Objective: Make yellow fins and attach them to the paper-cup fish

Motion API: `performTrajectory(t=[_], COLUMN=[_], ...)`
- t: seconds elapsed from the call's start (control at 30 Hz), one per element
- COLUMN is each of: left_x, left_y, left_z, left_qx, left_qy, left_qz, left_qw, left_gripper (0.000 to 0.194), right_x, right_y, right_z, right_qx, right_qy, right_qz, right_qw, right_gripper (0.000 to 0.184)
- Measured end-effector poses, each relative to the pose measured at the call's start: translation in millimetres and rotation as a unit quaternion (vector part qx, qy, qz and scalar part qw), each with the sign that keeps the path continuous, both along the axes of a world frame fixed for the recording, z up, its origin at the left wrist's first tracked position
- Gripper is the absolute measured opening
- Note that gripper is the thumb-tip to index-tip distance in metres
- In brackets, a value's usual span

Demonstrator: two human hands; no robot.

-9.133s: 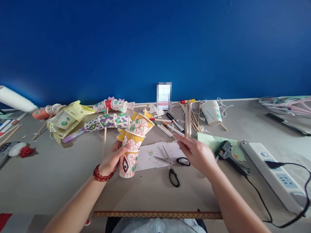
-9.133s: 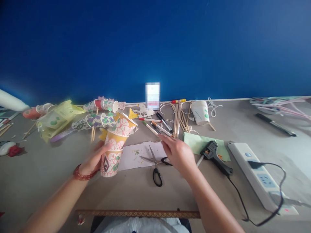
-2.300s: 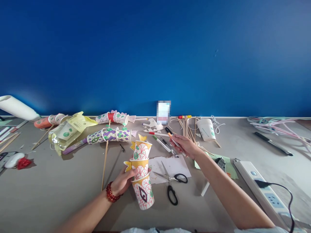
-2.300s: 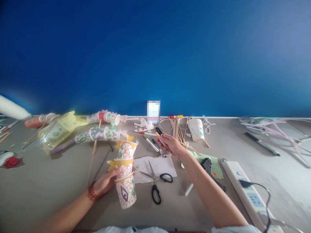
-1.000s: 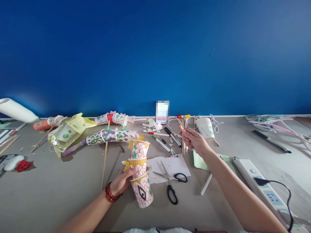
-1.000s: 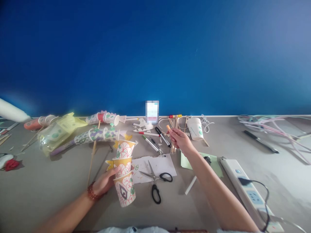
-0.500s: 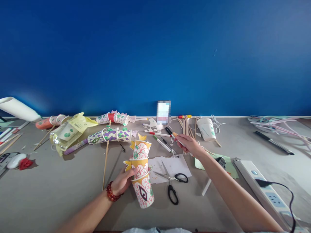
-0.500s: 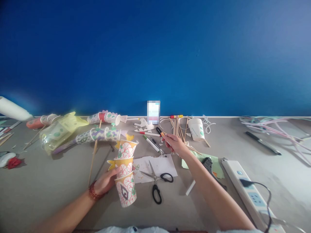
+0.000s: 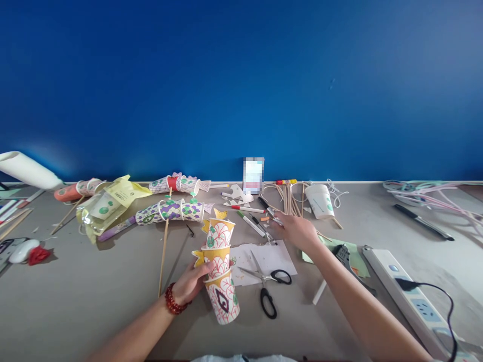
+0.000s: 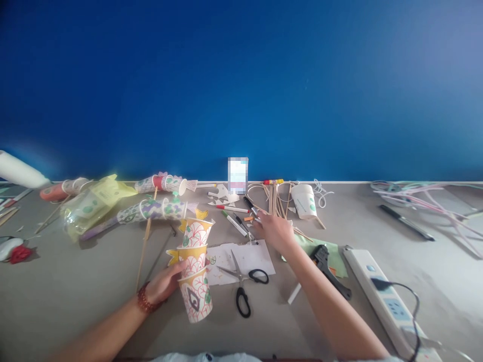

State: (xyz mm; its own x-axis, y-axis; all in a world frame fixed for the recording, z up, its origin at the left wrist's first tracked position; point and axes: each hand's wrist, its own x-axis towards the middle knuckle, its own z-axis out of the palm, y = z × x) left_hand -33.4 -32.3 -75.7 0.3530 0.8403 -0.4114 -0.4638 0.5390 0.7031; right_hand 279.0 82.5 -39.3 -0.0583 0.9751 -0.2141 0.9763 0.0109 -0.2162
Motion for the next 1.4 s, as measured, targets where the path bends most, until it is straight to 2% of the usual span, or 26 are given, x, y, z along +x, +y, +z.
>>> performTrajectory(t=[0.13,0.2,0.23,0.3,0.4,0.47,0.53,0.67,0.8,0.87,0.9,0.93,1.07,1.1,1.13,1.2,1.3,1.33,1.4], left_x=[0,1,2,3,4,4,5,5,5,4,4,4,1,1,0,1,5,7,11], left_y=[1,1,1,2,1,1,1,3,6,7,8,9,11,11,12,13,16,18,21], left_z=[-3.6,-6.7,-8.3,-11.4,-13.5,-12.7,-10.7,-5.5,-0.8,1.9,3.6,5.5,14.9,17.2,19.4,23.2,28.0,29.5,32.6], left_qx=[0.015,0.022,0.022,0.017,0.01,0.014,0.022,0.026,0.023,0.025,0.025,0.025,0.036,0.042,0.048,0.062,0.082,0.088,0.097], left_qy=[-0.003,-0.006,-0.007,-0.008,-0.011,-0.015,-0.016,-0.003,0.015,0.018,0.019,0.022,0.015,0.007,-0.001,-0.015,-0.027,-0.029,-0.027], left_qz=[0.007,0.019,0.026,0.039,0.047,0.043,0.041,0.065,0.068,0.066,0.065,0.063,0.05,0.052,0.055,0.057,0.066,0.068,0.067], left_qw=[1.0,1.0,0.999,0.999,0.999,0.999,0.999,0.998,0.997,0.997,0.997,0.997,0.998,0.998,0.997,0.996,0.994,0.993,0.993], left_gripper=[0.045,0.047,0.049,0.056,0.058,0.05,0.042,0.04,0.037,0.035,0.035,0.036,0.052,0.057,0.062,0.067,0.064,0.063,0.063], right_x=[4,2,0,-8,-26,-38,-47,-58,-65,-69,-71,-73,-82,-85,-86,-90,-95,-97,-101], right_y=[-13,-25,-31,-45,-60,-67,-70,-79,-96,-105,-109,-113,-124,-126,-128,-131,-134,-135,-135], right_z=[20.6,30.8,34.8,39.8,39.0,34.7,29.7,20.0,8.5,2.3,-0.5,-2.9,-8.0,-8.7,-9.4,-11.5,-16.0,-17.1,-17.8], right_qx=[0.028,0.046,0.045,0.001,-0.095,-0.143,-0.19,-0.251,-0.254,-0.234,-0.211,-0.181,-0.028,-0.01,-0.007,-0.04,-0.109,-0.124,-0.139], right_qy=[0.013,0.113,0.187,0.345,0.54,0.631,0.684,0.724,0.768,0.776,0.772,0.759,0.635,0.61,0.601,0.629,0.693,0.705,0.711], right_qz=[-0.009,0.032,0.064,0.107,0.131,0.116,0.066,-0.03,-0.01,0.008,0.013,0.016,-0.014,-0.021,-0.022,-0.011,0.013,0.023,0.043], right_qw=[0.999,0.992,0.979,0.933,0.826,0.754,0.701,0.642,0.589,0.586,0.6,0.625,0.772,0.792,0.799,0.776,0.712,0.698,0.688], right_gripper=[0.025,0.022,0.022,0.025,0.022,0.029,0.031,0.037,0.042,0.047,0.048,0.047,0.029,0.027,0.025,0.026,0.049,0.054,0.057])
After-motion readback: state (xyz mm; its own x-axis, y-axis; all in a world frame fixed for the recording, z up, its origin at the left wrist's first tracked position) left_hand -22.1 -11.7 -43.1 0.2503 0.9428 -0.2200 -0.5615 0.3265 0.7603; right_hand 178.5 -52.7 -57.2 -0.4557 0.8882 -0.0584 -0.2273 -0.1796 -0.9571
